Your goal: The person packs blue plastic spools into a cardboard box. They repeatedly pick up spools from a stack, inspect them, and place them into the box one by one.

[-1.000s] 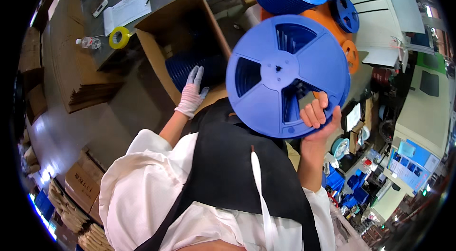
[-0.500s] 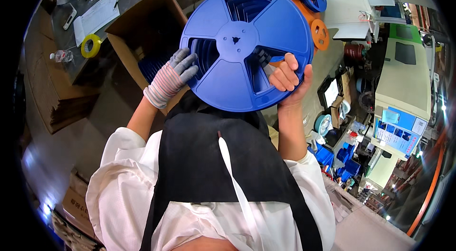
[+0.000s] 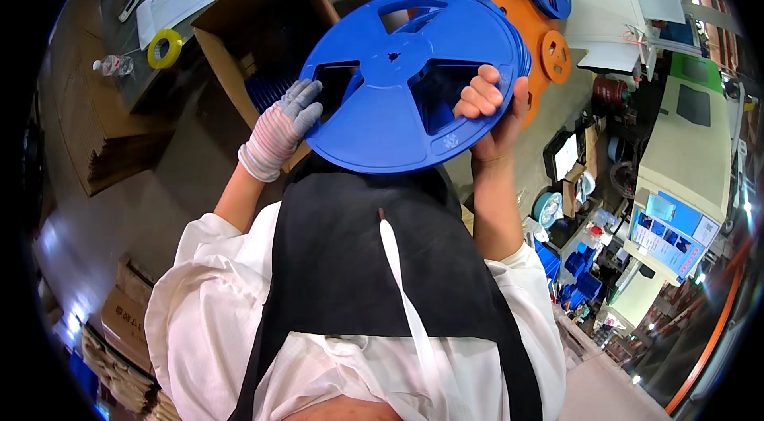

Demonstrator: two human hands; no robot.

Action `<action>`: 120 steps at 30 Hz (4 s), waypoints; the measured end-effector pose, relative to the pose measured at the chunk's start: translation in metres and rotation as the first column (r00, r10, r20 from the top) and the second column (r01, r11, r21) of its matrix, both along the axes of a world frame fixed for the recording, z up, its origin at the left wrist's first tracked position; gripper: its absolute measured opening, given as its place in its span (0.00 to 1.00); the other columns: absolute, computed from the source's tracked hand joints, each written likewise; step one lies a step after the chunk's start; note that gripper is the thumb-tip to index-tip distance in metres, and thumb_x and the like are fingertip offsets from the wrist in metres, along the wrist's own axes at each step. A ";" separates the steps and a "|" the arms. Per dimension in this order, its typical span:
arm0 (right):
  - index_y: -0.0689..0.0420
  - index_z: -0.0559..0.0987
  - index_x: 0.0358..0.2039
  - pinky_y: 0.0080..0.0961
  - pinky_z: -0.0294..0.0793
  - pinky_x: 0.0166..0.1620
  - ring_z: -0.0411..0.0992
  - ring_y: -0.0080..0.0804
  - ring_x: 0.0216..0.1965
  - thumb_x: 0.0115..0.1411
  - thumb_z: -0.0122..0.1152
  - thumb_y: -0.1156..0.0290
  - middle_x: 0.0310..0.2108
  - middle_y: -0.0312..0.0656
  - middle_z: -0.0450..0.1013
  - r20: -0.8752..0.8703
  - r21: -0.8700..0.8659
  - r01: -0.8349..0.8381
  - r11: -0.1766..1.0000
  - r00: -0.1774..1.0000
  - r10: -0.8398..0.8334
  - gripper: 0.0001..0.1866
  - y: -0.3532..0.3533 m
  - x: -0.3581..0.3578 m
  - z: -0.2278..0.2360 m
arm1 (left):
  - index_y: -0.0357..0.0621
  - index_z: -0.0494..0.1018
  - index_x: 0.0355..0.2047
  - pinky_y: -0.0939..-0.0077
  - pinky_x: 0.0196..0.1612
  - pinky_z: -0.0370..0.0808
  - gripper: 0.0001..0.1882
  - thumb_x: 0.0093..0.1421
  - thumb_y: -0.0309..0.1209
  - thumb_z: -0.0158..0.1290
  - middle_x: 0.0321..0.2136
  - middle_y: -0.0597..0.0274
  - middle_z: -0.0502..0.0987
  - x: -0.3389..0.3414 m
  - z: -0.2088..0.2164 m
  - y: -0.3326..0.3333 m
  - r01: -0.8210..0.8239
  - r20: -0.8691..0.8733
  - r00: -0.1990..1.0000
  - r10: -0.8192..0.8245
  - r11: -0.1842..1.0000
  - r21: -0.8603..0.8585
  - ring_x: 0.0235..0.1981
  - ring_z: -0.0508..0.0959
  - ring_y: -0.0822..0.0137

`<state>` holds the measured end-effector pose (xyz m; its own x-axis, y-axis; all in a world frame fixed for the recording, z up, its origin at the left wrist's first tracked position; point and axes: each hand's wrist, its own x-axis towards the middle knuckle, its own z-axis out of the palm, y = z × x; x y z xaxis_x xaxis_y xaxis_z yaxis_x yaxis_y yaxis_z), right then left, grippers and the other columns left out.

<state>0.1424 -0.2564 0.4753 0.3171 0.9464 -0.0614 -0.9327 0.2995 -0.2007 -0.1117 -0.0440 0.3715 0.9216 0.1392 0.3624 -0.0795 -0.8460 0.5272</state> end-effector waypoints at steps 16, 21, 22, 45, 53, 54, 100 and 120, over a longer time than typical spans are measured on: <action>0.68 0.72 0.49 0.43 0.76 0.51 0.76 0.46 0.45 0.61 0.54 0.60 0.45 0.56 0.75 0.322 -0.629 0.186 0.755 0.946 0.036 0.24 0.025 -0.032 0.028 | 0.44 0.68 0.46 0.52 0.51 0.78 0.15 0.59 0.22 0.55 0.44 0.46 0.76 -0.073 -0.034 0.002 0.009 -0.169 0.913 0.372 -0.432 -0.902 0.48 0.77 0.51; 0.67 0.72 0.49 0.42 0.76 0.50 0.76 0.44 0.43 0.61 0.53 0.61 0.42 0.54 0.76 0.356 -0.671 0.224 0.707 0.934 0.041 0.23 0.026 -0.035 0.024 | 0.44 0.66 0.47 0.53 0.49 0.79 0.15 0.60 0.20 0.51 0.44 0.45 0.76 -0.079 -0.036 0.002 -0.013 -0.227 0.874 0.430 -0.446 -0.895 0.47 0.78 0.50; 0.67 0.72 0.49 0.41 0.76 0.50 0.76 0.43 0.43 0.61 0.53 0.61 0.41 0.53 0.76 0.355 -0.670 0.224 0.708 0.934 0.040 0.23 0.024 -0.035 0.022 | 0.44 0.66 0.48 0.53 0.48 0.80 0.15 0.61 0.19 0.50 0.44 0.45 0.76 -0.078 -0.039 0.002 -0.023 -0.245 0.863 0.441 -0.450 -0.893 0.47 0.78 0.50; 0.63 0.72 0.44 0.38 0.76 0.43 0.74 0.37 0.33 0.56 0.56 0.65 0.29 0.45 0.75 0.433 -0.703 0.313 0.639 0.901 0.034 0.19 -0.007 -0.034 -0.001 | 0.48 0.66 0.46 0.64 0.29 0.79 0.16 0.58 0.27 0.56 0.37 0.55 0.75 0.063 -0.255 0.080 -0.844 -0.809 0.370 0.456 -0.199 -0.498 0.34 0.78 0.59; 0.62 0.71 0.44 0.39 0.76 0.44 0.75 0.37 0.33 0.56 0.55 0.66 0.30 0.45 0.75 0.418 -0.706 0.313 0.635 0.908 0.016 0.18 -0.015 -0.028 -0.004 | 0.50 0.64 0.54 0.61 0.35 0.79 0.23 0.58 0.29 0.57 0.42 0.53 0.75 0.076 -0.296 0.078 -0.906 -0.869 0.345 0.354 -0.117 -0.408 0.38 0.78 0.55; 0.62 0.71 0.44 0.39 0.76 0.45 0.75 0.38 0.34 0.56 0.55 0.66 0.30 0.45 0.75 0.415 -0.705 0.308 0.638 0.910 0.019 0.18 -0.016 -0.026 -0.005 | 0.51 0.62 0.58 0.59 0.38 0.79 0.27 0.58 0.27 0.56 0.47 0.53 0.74 0.076 -0.291 0.076 -0.900 -0.883 0.356 0.305 -0.142 -0.412 0.43 0.77 0.54; 0.70 0.69 0.53 0.34 0.76 0.39 0.74 0.36 0.31 0.62 0.53 0.49 0.29 0.44 0.75 0.441 -0.495 0.098 0.863 0.884 0.152 0.33 0.028 -0.013 0.010 | 0.45 0.73 0.42 0.69 0.51 0.76 0.14 0.58 0.16 0.52 0.46 0.47 0.77 -0.042 -0.051 -0.025 -0.014 -0.067 0.985 0.156 -0.320 -0.947 0.49 0.77 0.56; 0.61 0.73 0.44 0.25 0.70 0.34 0.68 0.27 0.29 0.67 0.49 0.51 0.28 0.38 0.70 0.537 -0.631 0.372 0.681 0.843 0.038 0.23 0.028 -0.052 0.005 | 0.48 0.65 0.44 0.59 0.41 0.79 0.16 0.59 0.16 0.48 0.42 0.52 0.75 -0.031 -0.127 0.020 -0.466 -0.659 0.639 0.397 -0.483 -0.742 0.44 0.78 0.55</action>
